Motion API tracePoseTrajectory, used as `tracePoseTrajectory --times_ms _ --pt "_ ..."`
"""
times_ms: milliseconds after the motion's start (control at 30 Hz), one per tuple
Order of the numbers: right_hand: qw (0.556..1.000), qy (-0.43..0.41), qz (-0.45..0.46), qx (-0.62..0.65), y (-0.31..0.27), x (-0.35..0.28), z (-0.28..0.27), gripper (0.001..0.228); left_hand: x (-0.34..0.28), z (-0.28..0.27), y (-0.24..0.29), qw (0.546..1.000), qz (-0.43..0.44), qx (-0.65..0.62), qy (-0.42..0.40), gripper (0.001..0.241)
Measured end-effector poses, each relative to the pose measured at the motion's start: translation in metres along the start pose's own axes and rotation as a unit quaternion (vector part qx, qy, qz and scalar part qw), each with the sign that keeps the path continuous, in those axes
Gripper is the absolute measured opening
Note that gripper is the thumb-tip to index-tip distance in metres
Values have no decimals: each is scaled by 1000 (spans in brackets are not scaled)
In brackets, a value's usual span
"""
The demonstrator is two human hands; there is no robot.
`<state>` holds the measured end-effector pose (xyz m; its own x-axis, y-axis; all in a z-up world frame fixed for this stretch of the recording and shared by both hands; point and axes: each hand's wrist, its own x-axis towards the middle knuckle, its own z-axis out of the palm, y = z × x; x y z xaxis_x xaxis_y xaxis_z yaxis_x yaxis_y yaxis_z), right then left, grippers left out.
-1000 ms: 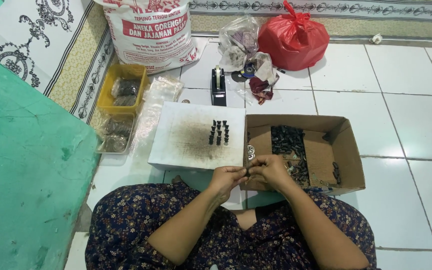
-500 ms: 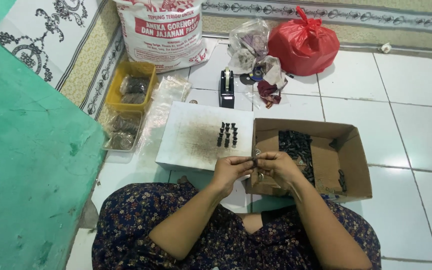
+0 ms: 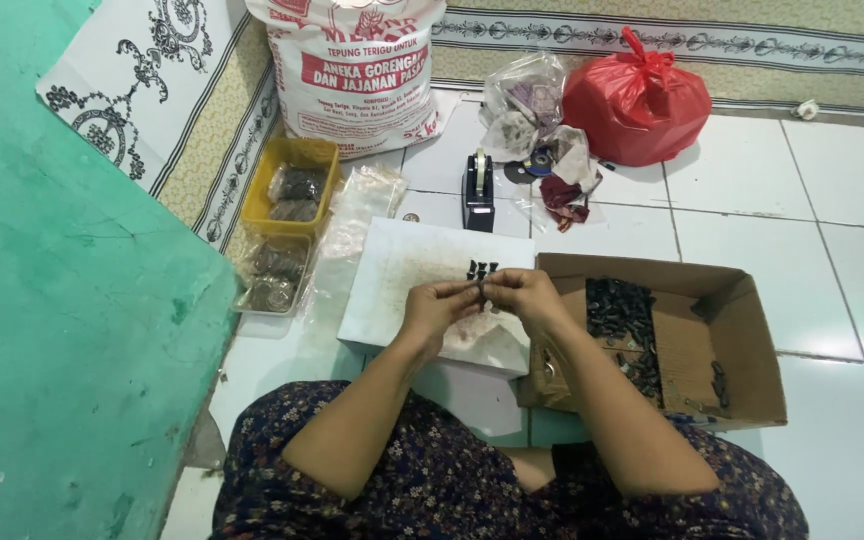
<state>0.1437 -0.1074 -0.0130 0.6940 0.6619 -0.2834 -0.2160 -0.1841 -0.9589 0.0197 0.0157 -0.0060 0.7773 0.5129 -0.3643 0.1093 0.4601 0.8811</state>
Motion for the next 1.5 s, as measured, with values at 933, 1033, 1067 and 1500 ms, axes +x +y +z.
tracePoseTrajectory --times_ms 933,1033,1067,1500 --pt "732 111 -194 -644 -13 60 42 10 62 -31 -22 975 70 174 120 51" --pt "749 118 -188 -625 -30 49 15 15 60 -32 -16 960 107 193 172 41" --pt "762 126 -183 -608 -33 46 -3 16 60 -32 -14 948 150 211 185 39" --pt "889 204 128 -388 74 -103 -240 52 37 87 -23 819 431 374 54 21"
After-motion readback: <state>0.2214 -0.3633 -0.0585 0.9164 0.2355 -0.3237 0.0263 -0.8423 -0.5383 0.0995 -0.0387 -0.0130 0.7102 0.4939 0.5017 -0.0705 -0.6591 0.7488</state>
